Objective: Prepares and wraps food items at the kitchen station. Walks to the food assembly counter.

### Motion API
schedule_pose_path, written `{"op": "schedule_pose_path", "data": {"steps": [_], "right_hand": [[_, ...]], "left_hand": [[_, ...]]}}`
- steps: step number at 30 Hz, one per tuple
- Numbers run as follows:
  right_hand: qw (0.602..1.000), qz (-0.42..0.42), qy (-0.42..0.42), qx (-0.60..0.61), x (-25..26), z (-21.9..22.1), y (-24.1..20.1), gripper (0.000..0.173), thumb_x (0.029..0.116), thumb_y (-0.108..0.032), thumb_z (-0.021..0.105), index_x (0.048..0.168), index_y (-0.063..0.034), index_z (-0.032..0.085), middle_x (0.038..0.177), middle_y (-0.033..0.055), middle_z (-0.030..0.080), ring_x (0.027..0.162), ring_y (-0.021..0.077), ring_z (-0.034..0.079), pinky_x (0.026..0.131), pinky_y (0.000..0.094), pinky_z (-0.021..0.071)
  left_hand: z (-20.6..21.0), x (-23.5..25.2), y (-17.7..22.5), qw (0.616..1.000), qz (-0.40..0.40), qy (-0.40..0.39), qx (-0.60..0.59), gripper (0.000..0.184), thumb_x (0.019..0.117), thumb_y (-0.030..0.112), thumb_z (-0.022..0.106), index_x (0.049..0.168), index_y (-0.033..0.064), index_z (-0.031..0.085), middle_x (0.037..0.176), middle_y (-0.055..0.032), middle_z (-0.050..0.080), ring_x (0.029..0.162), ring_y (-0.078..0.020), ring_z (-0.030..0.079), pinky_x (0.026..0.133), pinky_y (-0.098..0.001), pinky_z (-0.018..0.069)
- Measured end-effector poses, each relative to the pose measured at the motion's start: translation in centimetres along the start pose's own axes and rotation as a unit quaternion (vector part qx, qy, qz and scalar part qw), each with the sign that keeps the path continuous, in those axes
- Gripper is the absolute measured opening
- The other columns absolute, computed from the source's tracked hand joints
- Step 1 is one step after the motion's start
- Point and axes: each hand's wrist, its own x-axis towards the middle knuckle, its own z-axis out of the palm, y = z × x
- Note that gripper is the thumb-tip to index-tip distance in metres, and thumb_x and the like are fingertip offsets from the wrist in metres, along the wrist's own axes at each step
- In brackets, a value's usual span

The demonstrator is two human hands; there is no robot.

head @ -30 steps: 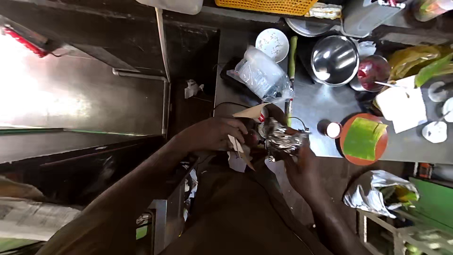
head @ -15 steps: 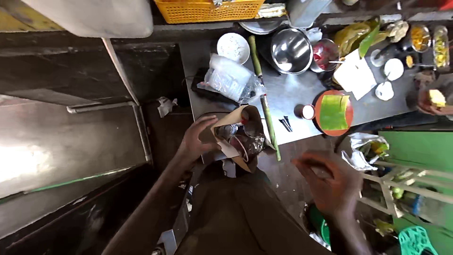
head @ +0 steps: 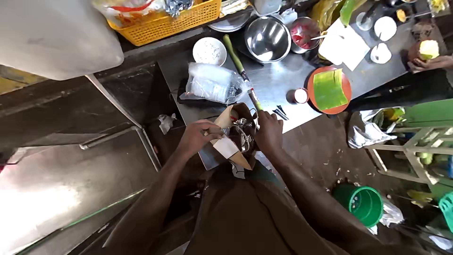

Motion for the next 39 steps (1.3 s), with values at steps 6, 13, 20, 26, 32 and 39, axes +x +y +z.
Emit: {"op": "schedule_pose_path", "data": {"steps": [6, 13, 20, 26, 32, 39], "right_hand": [[0.99, -0.13, -0.006, 0.051, -1.5, 1.1, 0.3, 0.005, 0.0942, -0.013, 0.067, 0.095, -0.0132, 0.073, 0.096, 0.0043, 0.069, 0.091, 0.0265, 0.066, 0.072, 0.0475, 0.0577], [0.974, -0.179, -0.007, 0.14, -5.8, 1.2, 2.9, 0.013, 0.0885, -0.01, 0.072, 0.1, -0.0121, 0.077, 0.109, 0.0029, 0.071, 0.1, 0.0176, 0.068, 0.086, 0.0389, 0.0601], [0.967, -0.093, 0.078, 0.223, -11.6, -0.2, 5.0, 0.043, 0.0872, -0.047, 0.077, 0.104, -0.0087, 0.067, 0.146, 0.011, 0.054, 0.132, 0.0266, 0.055, 0.105, 0.0493, 0.0522], [0.984, -0.102, -0.008, 0.147, -12.1, 2.4, 3.9, 0.09, 0.0664, -0.083, 0.075, 0.128, -0.0172, 0.069, 0.166, 0.0119, 0.03, 0.152, 0.03, 0.031, 0.117, 0.0492, 0.0429], [0.964, -0.219, 0.086, 0.121, -11.7, 1.7, 4.8, 0.048, 0.0948, -0.057, 0.063, 0.121, -0.0186, 0.074, 0.135, 0.0021, 0.065, 0.129, 0.0228, 0.057, 0.105, 0.047, 0.0484], [0.982, -0.178, -0.067, -0.023, -8.0, 0.8, 1.3, 0.088, 0.0913, -0.082, 0.04, 0.155, -0.0224, 0.047, 0.16, -0.0062, 0.044, 0.14, 0.0278, 0.044, 0.101, 0.0565, 0.0411]], "left_hand": [[-1.2, 4.0, 0.7, 0.99, 0.108, -0.077, 0.05, 0.019, 0.0772, 0.037, 0.089, 0.086, 0.0218, 0.082, 0.164, 0.0034, 0.037, 0.153, -0.0255, 0.027, 0.121, -0.0517, 0.0338], [-1.4, 9.1, 1.1, 0.912, 0.315, -0.252, 0.07, 0.014, 0.0829, 0.03, 0.081, 0.08, 0.0162, 0.079, 0.147, -0.0012, 0.058, 0.148, -0.0243, 0.04, 0.123, -0.0474, 0.0334], [-1.5, 9.5, 1.1, 0.913, 0.278, -0.286, 0.089, 0.008, 0.0882, 0.019, 0.074, 0.082, 0.0167, 0.079, 0.122, 0.0036, 0.072, 0.118, -0.0164, 0.063, 0.105, -0.041, 0.0502], [-1.1, 9.2, 1.5, 0.919, 0.274, -0.263, 0.102, 0.011, 0.0902, 0.02, 0.071, 0.085, 0.0128, 0.078, 0.129, 0.001, 0.07, 0.126, -0.0189, 0.06, 0.112, -0.0422, 0.0461], [-1.7, 8.6, 1.8, 0.92, 0.282, -0.255, 0.095, 0.012, 0.0925, 0.023, 0.072, 0.091, 0.015, 0.081, 0.133, 0.001, 0.068, 0.132, -0.0194, 0.056, 0.115, -0.0408, 0.0431], [-1.8, 8.2, 1.6, 0.926, 0.276, -0.25, 0.065, 0.015, 0.0937, 0.023, 0.07, 0.088, 0.013, 0.08, 0.135, 0.0007, 0.067, 0.134, -0.019, 0.054, 0.116, -0.0409, 0.043]]}}
